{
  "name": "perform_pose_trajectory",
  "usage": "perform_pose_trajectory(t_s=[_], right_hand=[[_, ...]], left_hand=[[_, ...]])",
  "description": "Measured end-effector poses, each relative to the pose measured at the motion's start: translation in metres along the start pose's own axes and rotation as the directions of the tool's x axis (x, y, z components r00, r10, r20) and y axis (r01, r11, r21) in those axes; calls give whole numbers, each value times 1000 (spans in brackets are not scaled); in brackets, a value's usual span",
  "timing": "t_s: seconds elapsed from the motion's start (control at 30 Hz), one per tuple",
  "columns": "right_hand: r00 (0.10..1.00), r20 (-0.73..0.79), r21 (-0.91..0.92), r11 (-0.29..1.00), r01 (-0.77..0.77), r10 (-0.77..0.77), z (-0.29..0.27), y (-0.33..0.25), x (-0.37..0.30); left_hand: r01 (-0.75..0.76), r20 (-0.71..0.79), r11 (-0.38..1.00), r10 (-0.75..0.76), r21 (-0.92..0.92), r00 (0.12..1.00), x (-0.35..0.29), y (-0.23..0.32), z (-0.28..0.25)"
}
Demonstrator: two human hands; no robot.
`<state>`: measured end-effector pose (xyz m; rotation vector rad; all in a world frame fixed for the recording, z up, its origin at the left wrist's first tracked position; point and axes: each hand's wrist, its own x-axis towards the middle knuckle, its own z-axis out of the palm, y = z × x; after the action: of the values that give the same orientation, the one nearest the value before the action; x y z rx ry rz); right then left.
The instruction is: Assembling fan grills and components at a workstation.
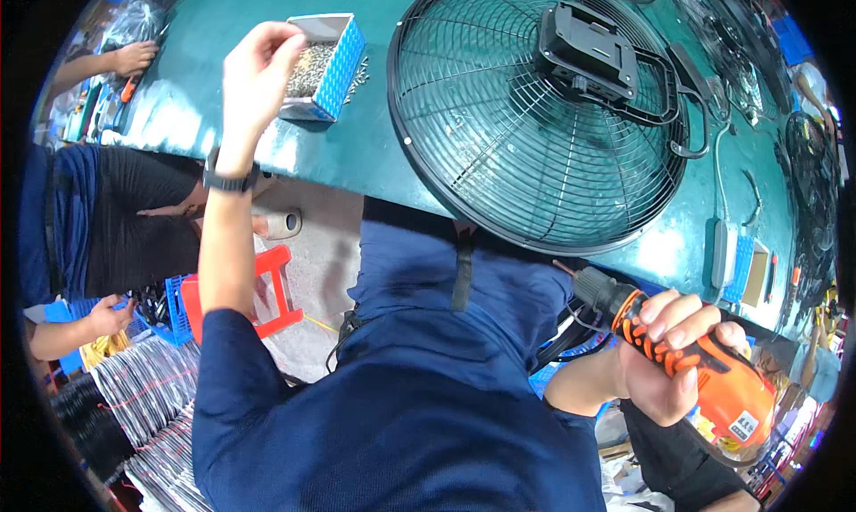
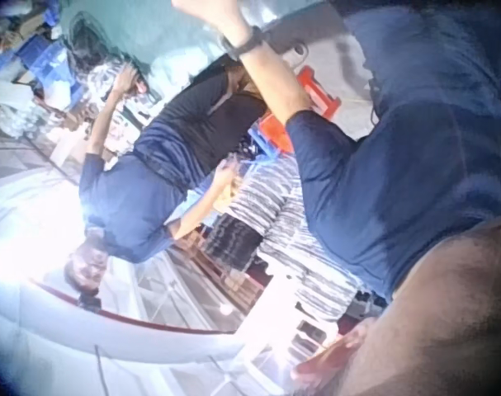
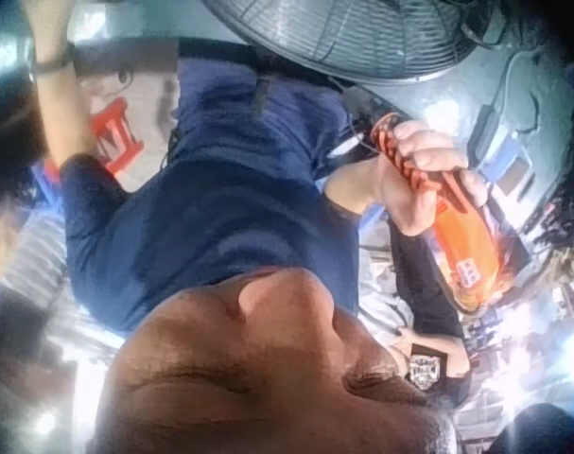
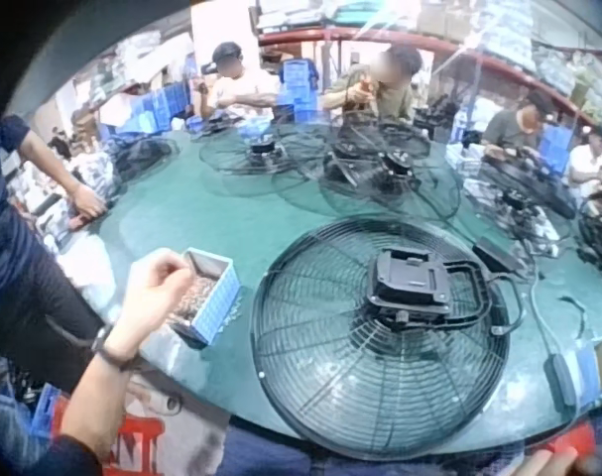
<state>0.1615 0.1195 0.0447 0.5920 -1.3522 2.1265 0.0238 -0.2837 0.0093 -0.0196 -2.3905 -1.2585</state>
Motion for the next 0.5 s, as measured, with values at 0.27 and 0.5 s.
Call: perform_pose_trajectory(t_s=[0.27, 0.5], right_hand=[[998, -61, 52, 999, -15, 19, 9, 0, -1], [993, 63, 140, 985, -104, 96, 18, 9, -5]], left_hand=[[664, 710, 446, -84, -601, 699, -155, 90, 84], [854, 859, -94, -77, -512, 507, -200, 93, 123]])
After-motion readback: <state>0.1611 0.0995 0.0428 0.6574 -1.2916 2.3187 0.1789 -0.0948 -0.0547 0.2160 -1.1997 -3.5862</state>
